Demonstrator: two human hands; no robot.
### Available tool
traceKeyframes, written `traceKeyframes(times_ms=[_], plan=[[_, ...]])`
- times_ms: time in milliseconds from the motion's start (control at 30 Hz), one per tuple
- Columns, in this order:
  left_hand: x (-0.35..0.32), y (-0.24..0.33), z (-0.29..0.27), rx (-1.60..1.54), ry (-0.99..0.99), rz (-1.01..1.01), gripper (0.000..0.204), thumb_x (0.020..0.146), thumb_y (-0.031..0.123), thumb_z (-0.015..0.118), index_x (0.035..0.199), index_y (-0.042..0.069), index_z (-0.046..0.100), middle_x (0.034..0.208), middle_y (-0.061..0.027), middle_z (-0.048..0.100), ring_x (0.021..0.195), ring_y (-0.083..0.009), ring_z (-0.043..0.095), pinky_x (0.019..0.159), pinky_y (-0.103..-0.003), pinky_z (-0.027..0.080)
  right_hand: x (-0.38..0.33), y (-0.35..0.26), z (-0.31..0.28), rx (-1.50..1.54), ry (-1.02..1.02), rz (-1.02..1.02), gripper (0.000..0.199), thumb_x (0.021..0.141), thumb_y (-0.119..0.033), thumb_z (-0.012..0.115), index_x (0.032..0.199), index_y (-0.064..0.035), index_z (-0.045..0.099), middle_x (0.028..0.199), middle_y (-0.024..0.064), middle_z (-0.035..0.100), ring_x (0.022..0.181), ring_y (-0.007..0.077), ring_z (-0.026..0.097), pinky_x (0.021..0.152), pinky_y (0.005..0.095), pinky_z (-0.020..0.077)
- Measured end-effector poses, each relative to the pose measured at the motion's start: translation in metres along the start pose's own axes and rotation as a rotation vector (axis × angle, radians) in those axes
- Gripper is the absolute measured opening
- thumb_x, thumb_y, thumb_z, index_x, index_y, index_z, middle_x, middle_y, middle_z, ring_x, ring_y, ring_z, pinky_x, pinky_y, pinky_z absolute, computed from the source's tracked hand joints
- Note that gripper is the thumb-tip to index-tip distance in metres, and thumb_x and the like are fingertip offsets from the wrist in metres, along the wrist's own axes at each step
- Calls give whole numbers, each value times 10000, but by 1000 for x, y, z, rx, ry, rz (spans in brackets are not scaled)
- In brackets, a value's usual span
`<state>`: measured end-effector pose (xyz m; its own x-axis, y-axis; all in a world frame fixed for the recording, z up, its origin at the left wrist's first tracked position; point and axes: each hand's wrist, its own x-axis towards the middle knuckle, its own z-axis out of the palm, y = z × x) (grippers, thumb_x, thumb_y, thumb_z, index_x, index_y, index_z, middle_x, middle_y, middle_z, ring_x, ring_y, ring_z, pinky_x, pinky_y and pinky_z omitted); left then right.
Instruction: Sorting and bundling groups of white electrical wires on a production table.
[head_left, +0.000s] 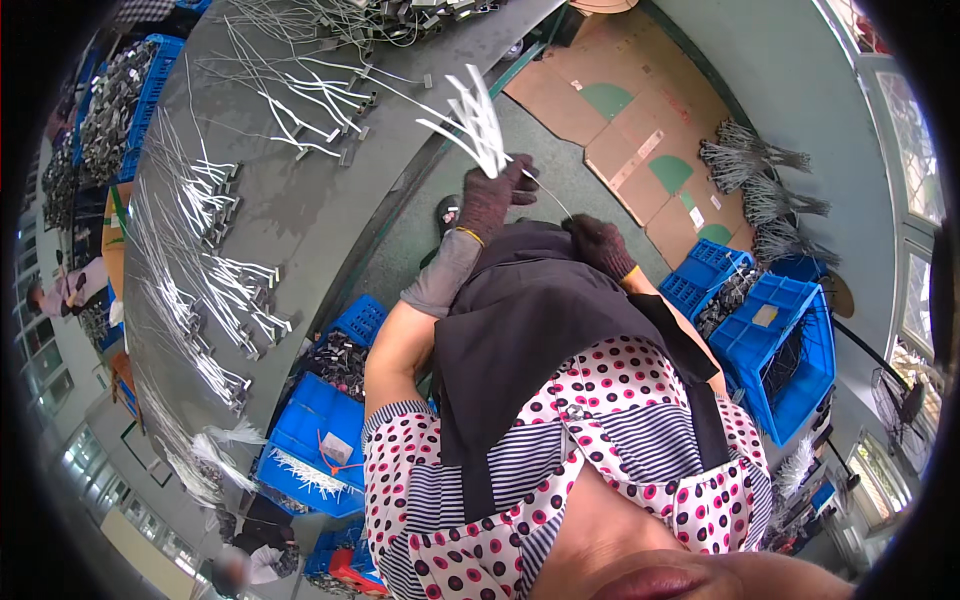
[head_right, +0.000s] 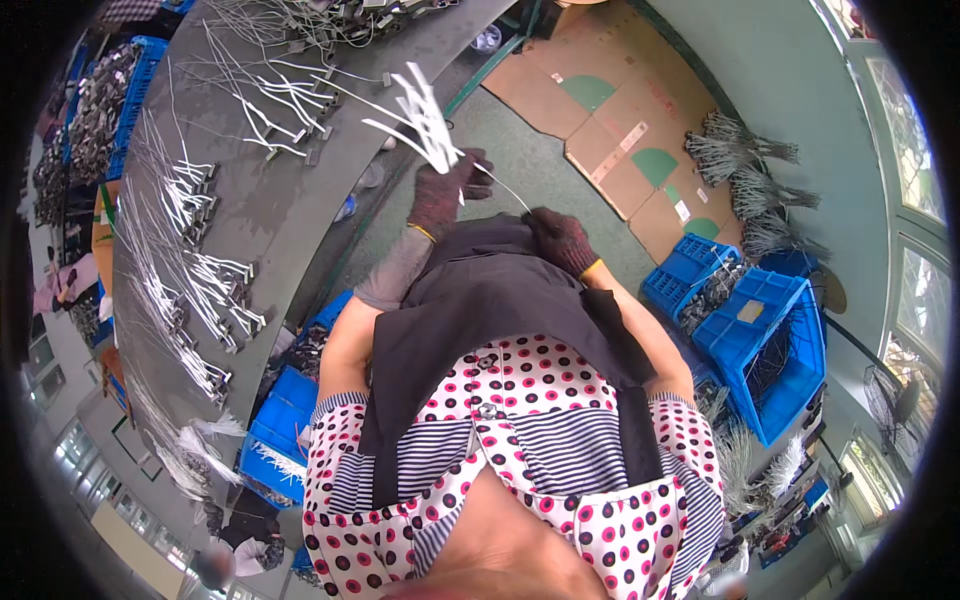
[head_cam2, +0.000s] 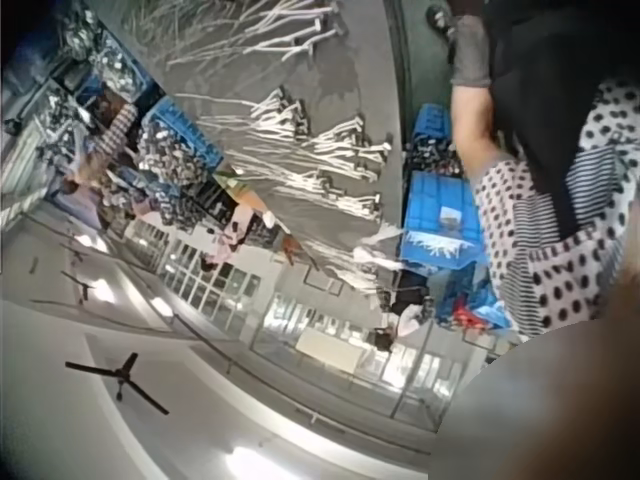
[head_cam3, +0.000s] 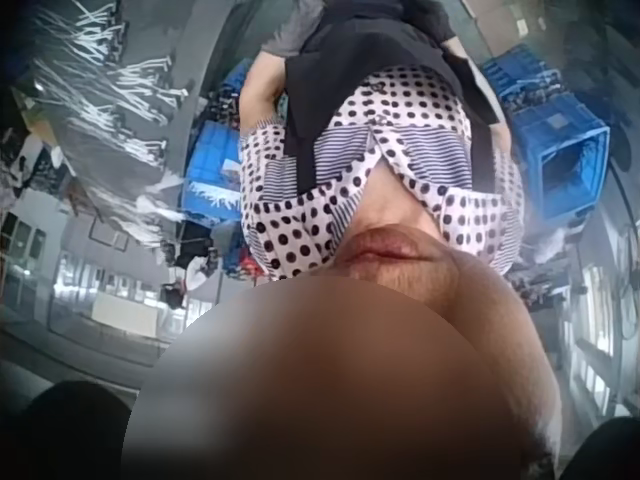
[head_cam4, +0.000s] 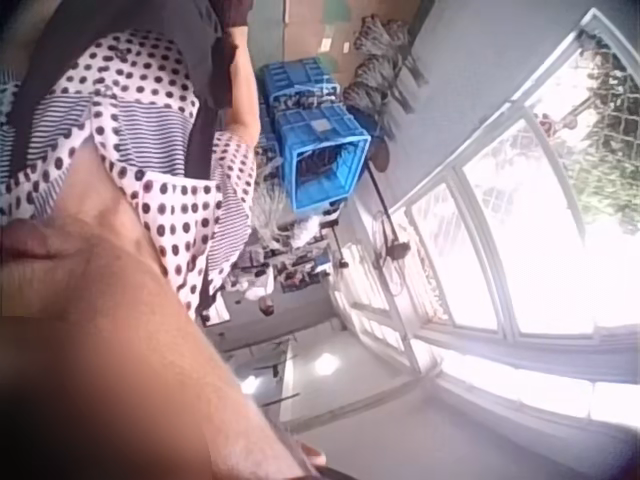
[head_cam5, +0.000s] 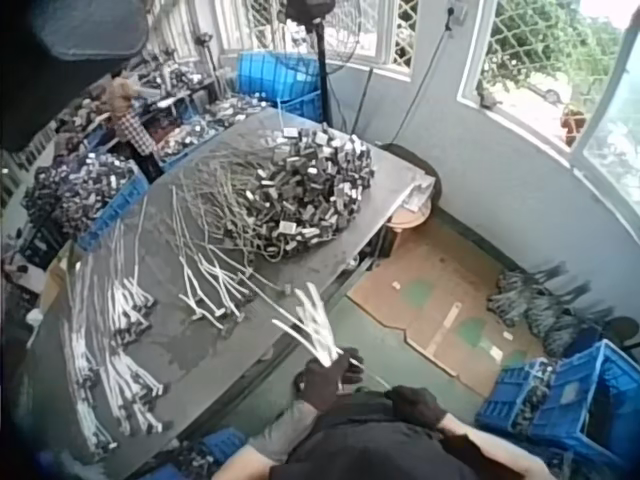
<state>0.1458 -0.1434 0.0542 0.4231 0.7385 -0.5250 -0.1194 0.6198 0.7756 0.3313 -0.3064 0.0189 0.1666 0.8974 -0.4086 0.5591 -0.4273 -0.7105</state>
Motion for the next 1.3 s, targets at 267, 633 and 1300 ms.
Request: traceKeyframes(times_ms=[267, 633, 1300], plan=[[12, 22, -38, 118, 130, 143, 252, 976, 270, 608, 1085, 46, 646, 834, -86, 711, 574, -143, 645, 497, -284, 524, 32, -23, -12, 232, -107, -214, 238, 959, -228, 592, 1148, -121, 689, 936, 169, 706, 826, 317, 702, 721, 403, 538], [36, 130, -148, -363, 620, 205, 285, 920, 225, 670, 1177, 104, 657, 604, 46, 419, 473, -94, 353, 471, -240, 323, 8, 19, -45, -197, -255, -217, 261, 941, -292, 619, 1095, -83, 649, 951, 179, 695, 861, 345, 684, 754, 416, 520], [66, 141, -222, -104, 660, 343, 474, 859, -10, 574, 1327, 63, 559, 723, -25, 500, 570, -109, 426, 474, -266, 401, 39, 21, 3, -280, -84, -458, 186, 849, -183, 626, 997, -104, 707, 882, 76, 719, 750, 275, 684, 645, 355, 522]])
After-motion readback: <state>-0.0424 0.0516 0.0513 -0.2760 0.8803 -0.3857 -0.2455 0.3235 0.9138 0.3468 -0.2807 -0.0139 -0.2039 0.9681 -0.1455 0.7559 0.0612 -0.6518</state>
